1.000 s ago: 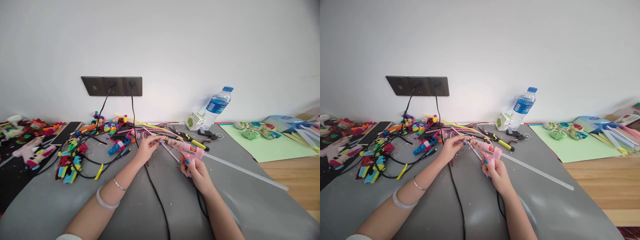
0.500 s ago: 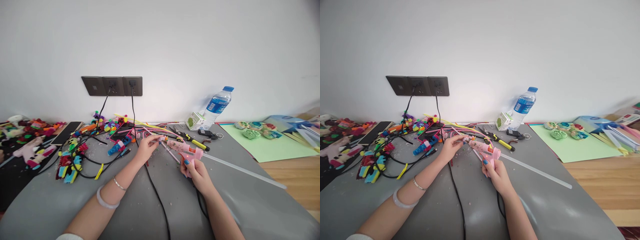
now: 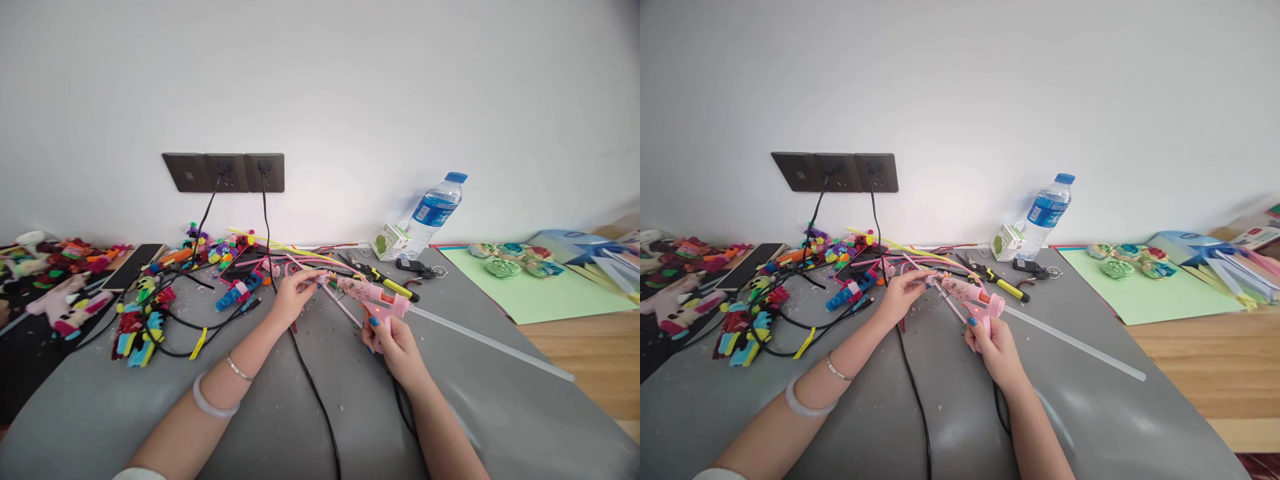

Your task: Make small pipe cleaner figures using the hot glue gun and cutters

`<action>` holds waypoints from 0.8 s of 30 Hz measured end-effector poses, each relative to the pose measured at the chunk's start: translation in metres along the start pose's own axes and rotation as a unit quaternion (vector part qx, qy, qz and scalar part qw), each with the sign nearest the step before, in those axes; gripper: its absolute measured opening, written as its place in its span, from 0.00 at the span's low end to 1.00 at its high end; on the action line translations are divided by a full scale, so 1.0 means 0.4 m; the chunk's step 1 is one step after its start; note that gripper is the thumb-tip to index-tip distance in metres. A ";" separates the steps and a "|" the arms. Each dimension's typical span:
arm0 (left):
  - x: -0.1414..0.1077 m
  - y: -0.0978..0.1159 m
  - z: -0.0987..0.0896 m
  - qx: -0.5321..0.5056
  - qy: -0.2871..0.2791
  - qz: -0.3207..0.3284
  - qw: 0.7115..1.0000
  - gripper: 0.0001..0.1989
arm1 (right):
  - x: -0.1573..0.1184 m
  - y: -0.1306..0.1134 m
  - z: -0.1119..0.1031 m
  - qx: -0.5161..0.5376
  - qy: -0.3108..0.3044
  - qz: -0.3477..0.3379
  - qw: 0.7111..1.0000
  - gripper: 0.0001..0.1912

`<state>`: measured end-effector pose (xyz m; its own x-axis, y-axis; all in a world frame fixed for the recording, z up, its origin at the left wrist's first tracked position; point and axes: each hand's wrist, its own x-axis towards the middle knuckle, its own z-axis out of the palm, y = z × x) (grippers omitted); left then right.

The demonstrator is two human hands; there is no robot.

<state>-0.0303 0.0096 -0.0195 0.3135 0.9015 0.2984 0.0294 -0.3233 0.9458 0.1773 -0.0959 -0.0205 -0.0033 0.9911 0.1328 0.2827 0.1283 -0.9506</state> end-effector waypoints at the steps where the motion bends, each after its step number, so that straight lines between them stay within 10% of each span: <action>1: 0.000 0.001 0.000 0.001 0.000 -0.001 1.000 0.16 | 0.000 -0.001 0.000 -0.003 0.002 0.002 1.000 0.34; 24: 0.003 0.008 -0.005 -0.003 0.008 -0.022 1.000 0.16 | -0.001 -0.007 -0.002 -0.039 -0.009 -0.008 0.999 0.34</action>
<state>-0.0318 0.0105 -0.0159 0.2973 0.9191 0.2585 0.0372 -0.2817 0.9588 0.1771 -0.0966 -0.0176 -0.0255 0.9896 0.1413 0.3560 0.1411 -0.9238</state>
